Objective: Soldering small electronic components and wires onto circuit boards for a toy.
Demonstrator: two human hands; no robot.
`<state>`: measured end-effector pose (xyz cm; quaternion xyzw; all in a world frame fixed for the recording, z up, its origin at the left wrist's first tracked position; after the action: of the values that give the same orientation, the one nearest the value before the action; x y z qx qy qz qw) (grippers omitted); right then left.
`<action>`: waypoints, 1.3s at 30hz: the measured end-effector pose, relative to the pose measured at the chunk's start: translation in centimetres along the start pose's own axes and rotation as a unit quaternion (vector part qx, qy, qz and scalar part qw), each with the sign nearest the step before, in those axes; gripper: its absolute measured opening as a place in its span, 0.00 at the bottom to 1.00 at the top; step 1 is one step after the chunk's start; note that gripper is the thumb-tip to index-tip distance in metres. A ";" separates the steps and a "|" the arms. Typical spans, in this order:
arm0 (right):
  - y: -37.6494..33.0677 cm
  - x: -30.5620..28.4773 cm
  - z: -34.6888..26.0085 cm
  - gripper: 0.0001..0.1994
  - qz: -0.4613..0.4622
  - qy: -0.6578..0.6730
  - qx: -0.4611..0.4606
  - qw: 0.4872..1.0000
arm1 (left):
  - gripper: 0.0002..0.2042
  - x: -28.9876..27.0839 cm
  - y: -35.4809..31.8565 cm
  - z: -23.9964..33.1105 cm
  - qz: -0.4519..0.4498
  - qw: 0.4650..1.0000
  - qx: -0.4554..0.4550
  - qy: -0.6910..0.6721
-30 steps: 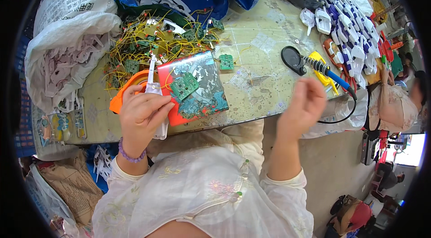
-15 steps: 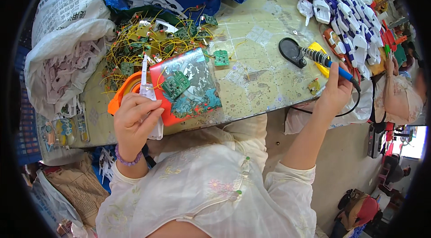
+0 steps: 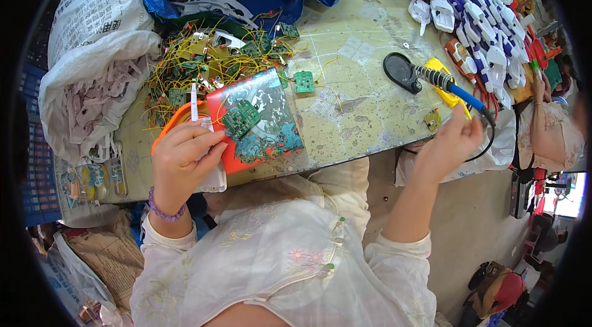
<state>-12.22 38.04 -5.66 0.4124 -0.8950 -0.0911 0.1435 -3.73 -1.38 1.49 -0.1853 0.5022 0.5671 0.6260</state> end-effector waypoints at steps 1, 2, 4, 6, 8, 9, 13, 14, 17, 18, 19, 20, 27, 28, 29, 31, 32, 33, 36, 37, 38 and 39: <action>-2.2 0.4 0.2 0.15 -0.031 -0.029 -0.028 0.999 | 0.09 0.1 -0.1 0.1 0.001 1.000 0.001 0.000; -4.8 1.0 0.0 0.13 -0.058 -0.059 -0.058 0.995 | 0.09 0.2 0.0 0.1 0.008 1.000 0.000 -0.008; -10.1 4.0 -2.1 0.13 -0.260 -0.079 -0.050 0.961 | 0.09 0.7 0.3 0.2 0.007 1.000 0.005 -0.019; -13.0 10.6 -4.5 0.16 -0.460 -0.111 -0.240 0.848 | 0.09 -0.6 -1.8 -0.5 0.050 0.996 -0.063 -0.027; -14.0 12.3 -7.0 0.17 -0.467 -0.113 -0.306 0.822 | 0.09 0.0 -0.5 -0.2 0.041 0.998 -0.011 -0.052; -14.6 13.7 -7.4 0.20 -0.475 -0.136 -0.310 0.812 | 0.09 -0.1 -0.5 -0.2 0.052 0.997 0.003 -0.053; -15.8 16.9 -8.3 0.27 -0.520 -0.220 -0.281 0.776 | 0.09 -0.3 -0.7 -0.5 0.060 0.997 0.001 -0.051; -16.0 17.2 -8.0 0.34 -0.544 -0.230 -0.264 0.763 | 0.09 -0.3 -0.8 -0.5 0.062 0.997 -0.002 -0.049; -16.1 17.5 -7.7 0.33 -0.569 -0.222 -0.270 0.745 | 0.09 -0.3 -0.7 -0.7 0.090 0.991 0.010 -0.095; -15.9 17.4 -7.7 0.33 -0.570 -0.222 -0.270 0.744 | 0.09 -0.2 -0.6 -0.7 0.080 0.992 0.016 -0.097; -15.8 17.3 -7.7 0.32 -0.598 -0.188 -0.261 0.734 | 0.09 -0.1 -0.5 -0.7 0.071 0.992 0.022 -0.100; -15.8 17.3 -7.7 0.31 -0.625 -0.153 -0.251 0.723 | 0.09 -0.3 -0.2 -0.7 0.072 0.992 0.020 -0.099; -15.6 16.6 -7.9 0.31 -0.639 -0.101 -0.247 0.722 | 0.06 0.8 1.0 0.7 -0.030 0.994 0.020 -0.104; -14.8 16.1 -7.9 0.31 -0.617 -0.062 -0.229 0.751 | 0.05 0.8 1.1 0.7 -0.033 0.994 -0.003 -0.106; -14.1 15.2 -7.7 0.30 -0.593 -0.023 -0.210 0.777 | 0.05 0.7 1.0 0.7 -0.036 0.993 -0.028 -0.108; -12.0 12.1 -5.5 0.21 -0.468 -0.002 -0.181 0.865 | 0.04 0.5 1.1 1.1 -0.041 0.992 -0.049 -0.111; -10.8 10.0 -4.0 0.17 -0.390 0.029 -0.133 0.911 | 0.03 0.4 1.2 1.4 -0.047 0.990 -0.064 -0.114; -9.3 8.1 -3.0 0.14 -0.299 0.033 -0.067 0.951 | 0.03 0.3 1.5 1.5 -0.048 0.990 -0.065 -0.116; -5.8 3.6 -1.0 0.10 -0.158 0.024 -0.010 0.987 | 0.03 0.3 1.7 1.7 -0.059 0.988 -0.079 -0.116; -6.0 3.4 -1.3 0.10 -0.160 0.024 -0.010 0.987 | 0.03 0.3 1.7 1.8 -0.055 0.990 -0.074 -0.106; -6.7 3.9 -2.1 0.09 -0.239 -0.004 -0.016 0.971 | 0.03 0.5 1.7 1.9 -0.054 0.992 -0.067 -0.095; -7.6 4.5 -2.7 0.08 -0.313 -0.033 -0.021 0.949 | 0.03 0.6 1.6 1.9 -0.057 0.992 -0.066 -0.096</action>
<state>-8.75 29.60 -4.47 0.6657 -0.7227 -0.1642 0.0865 -4.44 0.92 2.34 -0.1989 0.3900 0.5777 0.6890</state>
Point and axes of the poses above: each hand's wrist, its own y-axis towards the middle knuckle, its own x-axis out of the palm, z = x × y, the point moved 4 cm from there along y, towards the middle knuckle, and after that the axes turned 10 degrees about -z, right-handed, at the moved point
